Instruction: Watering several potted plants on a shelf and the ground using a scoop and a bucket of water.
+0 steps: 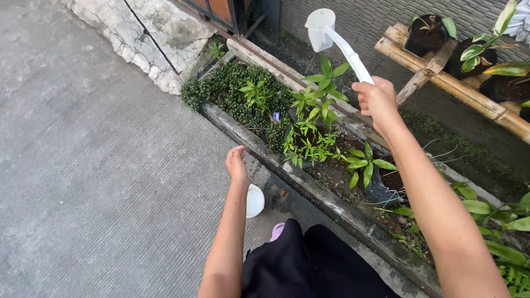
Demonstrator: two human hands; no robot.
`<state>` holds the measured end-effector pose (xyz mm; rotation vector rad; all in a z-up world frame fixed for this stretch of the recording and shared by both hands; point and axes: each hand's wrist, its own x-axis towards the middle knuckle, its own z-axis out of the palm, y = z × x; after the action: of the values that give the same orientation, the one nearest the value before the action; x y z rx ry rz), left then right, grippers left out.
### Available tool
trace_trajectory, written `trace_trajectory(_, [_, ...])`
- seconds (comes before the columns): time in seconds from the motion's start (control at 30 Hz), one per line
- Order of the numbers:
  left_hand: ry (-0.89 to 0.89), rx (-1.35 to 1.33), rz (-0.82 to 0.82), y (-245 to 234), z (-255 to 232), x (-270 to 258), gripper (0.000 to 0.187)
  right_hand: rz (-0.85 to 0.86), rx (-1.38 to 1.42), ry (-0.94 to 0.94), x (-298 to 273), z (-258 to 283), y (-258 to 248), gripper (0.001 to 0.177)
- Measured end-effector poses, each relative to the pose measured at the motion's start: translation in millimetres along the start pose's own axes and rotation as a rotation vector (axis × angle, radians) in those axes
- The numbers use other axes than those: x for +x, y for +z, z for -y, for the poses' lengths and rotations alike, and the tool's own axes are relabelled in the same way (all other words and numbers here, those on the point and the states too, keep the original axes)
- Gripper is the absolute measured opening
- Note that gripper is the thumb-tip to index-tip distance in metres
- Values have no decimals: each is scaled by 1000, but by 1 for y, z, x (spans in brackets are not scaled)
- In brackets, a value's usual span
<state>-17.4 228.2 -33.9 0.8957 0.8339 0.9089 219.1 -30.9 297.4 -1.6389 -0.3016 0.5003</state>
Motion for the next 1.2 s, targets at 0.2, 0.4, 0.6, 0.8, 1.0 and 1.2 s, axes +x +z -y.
trace_trajectory(0.2, [20, -17, 30, 5, 4, 2, 13, 14, 73, 57, -3, -4, -7, 10])
trace_trajectory(0.4, [-27, -46, 38, 12, 4, 0, 12, 31, 133, 76, -7, -9, -6, 13])
trace_trajectory(0.6, [-38, -51, 51, 17, -1, 3, 12, -40, 83, 8, -4, -6, -12, 8])
trace_trajectory(0.8, [-47, -18, 41, 16, -6, 1, 15, -189, -5, -93, 7, -5, -26, 9])
trace_trajectory(1.0, [-96, 43, 5, 14, -11, 0, 15, -245, -21, -139, 16, -2, -32, 12])
trace_trajectory(1.2, [-85, 20, 10, 1, -3, 5, 15, -177, 53, -105, 11, 0, -16, 11])
